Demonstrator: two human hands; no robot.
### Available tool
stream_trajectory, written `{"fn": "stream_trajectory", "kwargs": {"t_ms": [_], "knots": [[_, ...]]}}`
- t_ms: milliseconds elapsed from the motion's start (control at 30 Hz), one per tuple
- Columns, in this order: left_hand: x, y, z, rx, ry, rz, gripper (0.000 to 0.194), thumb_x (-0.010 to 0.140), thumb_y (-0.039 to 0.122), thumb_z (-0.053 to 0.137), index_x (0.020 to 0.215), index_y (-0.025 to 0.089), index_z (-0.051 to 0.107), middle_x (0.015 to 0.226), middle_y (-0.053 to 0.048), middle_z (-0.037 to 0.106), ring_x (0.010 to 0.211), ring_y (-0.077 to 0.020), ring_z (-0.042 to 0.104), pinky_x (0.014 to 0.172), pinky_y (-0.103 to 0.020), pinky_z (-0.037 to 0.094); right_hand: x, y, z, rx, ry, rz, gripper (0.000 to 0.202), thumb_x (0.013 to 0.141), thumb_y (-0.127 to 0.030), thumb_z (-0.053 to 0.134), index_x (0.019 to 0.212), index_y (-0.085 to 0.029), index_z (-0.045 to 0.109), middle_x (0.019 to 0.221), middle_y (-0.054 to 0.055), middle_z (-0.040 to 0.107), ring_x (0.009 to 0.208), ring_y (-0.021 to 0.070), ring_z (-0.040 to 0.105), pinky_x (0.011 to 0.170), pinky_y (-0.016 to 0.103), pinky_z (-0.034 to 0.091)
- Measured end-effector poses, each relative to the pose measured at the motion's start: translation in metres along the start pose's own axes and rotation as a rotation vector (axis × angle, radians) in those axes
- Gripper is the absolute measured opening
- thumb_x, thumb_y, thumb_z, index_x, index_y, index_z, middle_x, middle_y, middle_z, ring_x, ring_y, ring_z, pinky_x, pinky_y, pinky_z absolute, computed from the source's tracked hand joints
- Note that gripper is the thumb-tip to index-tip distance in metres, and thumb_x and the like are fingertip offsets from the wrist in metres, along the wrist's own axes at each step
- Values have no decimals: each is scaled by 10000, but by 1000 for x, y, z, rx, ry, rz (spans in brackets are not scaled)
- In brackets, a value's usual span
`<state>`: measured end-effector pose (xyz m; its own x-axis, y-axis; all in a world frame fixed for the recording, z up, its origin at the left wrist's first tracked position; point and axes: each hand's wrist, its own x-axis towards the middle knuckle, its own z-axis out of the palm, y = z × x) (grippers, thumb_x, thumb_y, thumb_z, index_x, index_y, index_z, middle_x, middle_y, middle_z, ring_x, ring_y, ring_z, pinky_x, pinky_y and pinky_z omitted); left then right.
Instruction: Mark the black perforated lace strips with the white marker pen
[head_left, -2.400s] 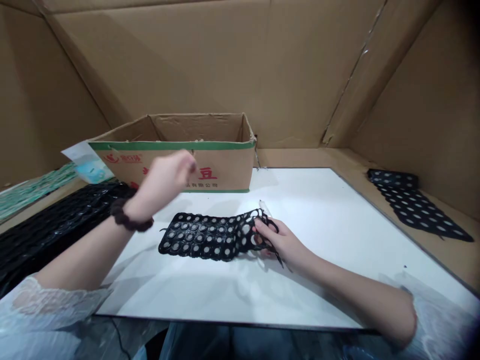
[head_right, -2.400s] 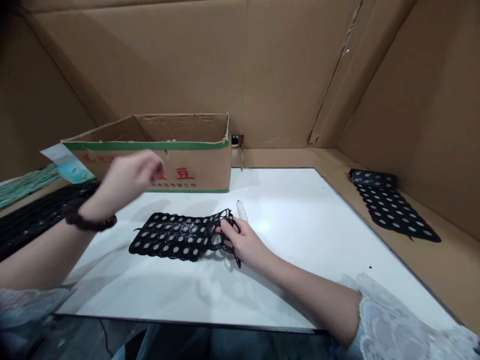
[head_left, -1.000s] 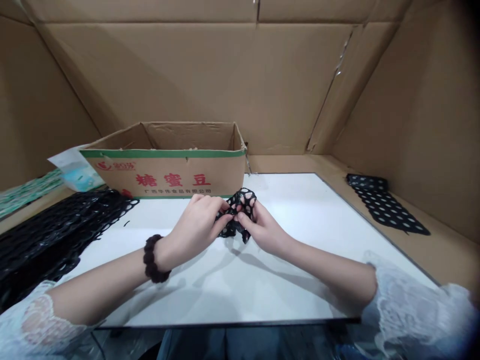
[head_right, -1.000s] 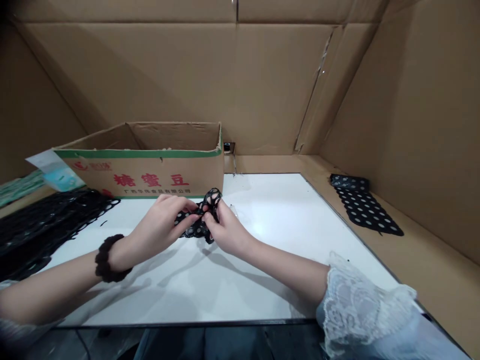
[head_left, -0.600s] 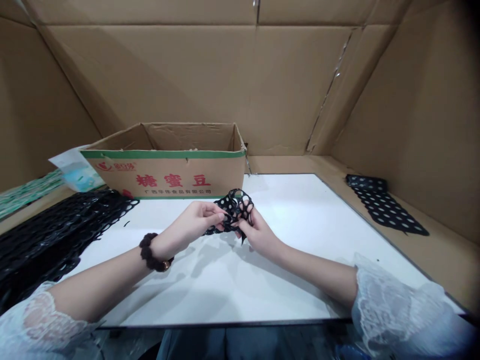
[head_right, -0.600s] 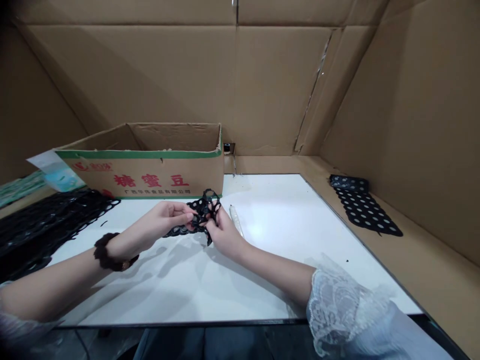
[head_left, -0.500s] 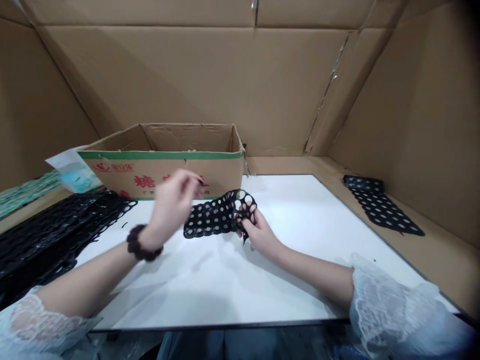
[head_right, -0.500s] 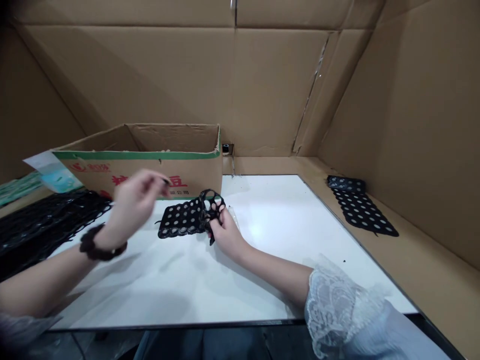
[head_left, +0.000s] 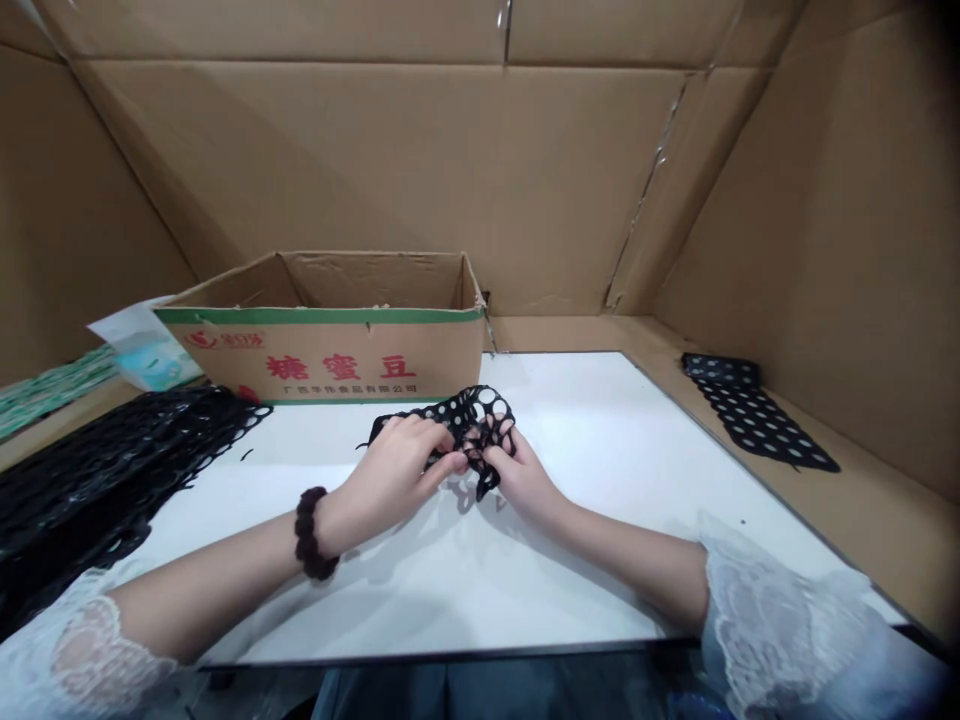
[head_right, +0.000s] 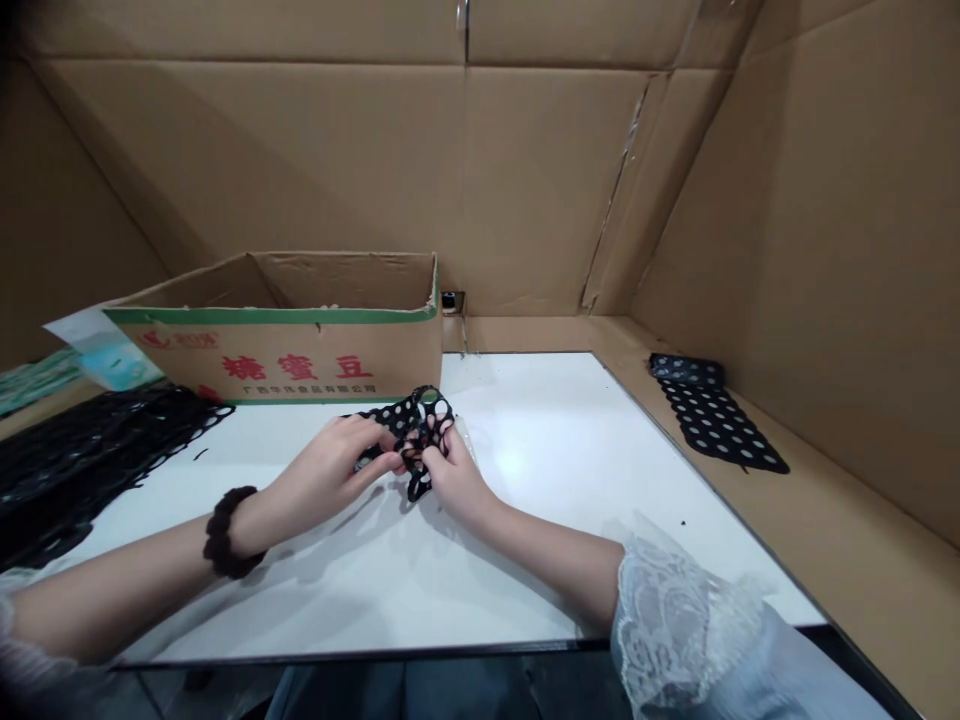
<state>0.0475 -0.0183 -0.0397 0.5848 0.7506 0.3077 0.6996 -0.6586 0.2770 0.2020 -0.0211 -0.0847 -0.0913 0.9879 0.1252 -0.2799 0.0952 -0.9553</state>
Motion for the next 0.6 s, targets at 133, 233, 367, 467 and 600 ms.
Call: {"fn": "stream_trajectory", "kwargs": {"t_ms": [133, 233, 367, 467, 600], "knots": [[1, -7, 2, -356, -124, -109, 252, 824, 344, 419, 775, 189, 611, 804, -14, 647, 756, -162, 563, 680, -262, 406, -5, -2, 2, 3, -20, 55, 136, 655, -132, 461, 775, -196, 467, 693, -41, 538, 624, 114, 533, 679, 282, 457], [4, -12, -1, -484, -170, -183, 246, 786, 375, 472, 782, 187, 631, 812, -13, 662, 756, -171, 582, 668, -261, 422, -7, -2, 3, 43, -9, 96, 163, 626, -112, 482, 762, -202, 481, 712, -35, 524, 643, 114, 511, 652, 267, 447], [0, -7, 5, -527, -109, -220, 219, 780, 344, 488, 834, 176, 618, 855, -28, 665, 787, -180, 599, 674, -264, 447, -9, -4, 6, 136, -23, 146, 71, 643, -162, 483, 702, -191, 455, 650, -25, 489, 630, 119, 495, 607, 252, 440], [-7, -2, 11, -459, 10, -206, 164, 791, 271, 477, 861, 182, 596, 865, -24, 661, 798, -168, 602, 701, -258, 456, -12, -8, 8, 94, -53, 124, 165, 683, -277, 560, 762, -185, 448, 660, -29, 478, 630, 109, 498, 612, 243, 435], [-14, -1, 16, -157, 230, -125, 135, 814, 224, 453, 879, 186, 565, 852, -36, 640, 804, -180, 574, 729, -300, 436, -12, -11, 8, -141, -39, 107, 267, 640, -312, 654, 750, -183, 448, 624, -50, 470, 549, 75, 466, 531, 210, 404]]}}
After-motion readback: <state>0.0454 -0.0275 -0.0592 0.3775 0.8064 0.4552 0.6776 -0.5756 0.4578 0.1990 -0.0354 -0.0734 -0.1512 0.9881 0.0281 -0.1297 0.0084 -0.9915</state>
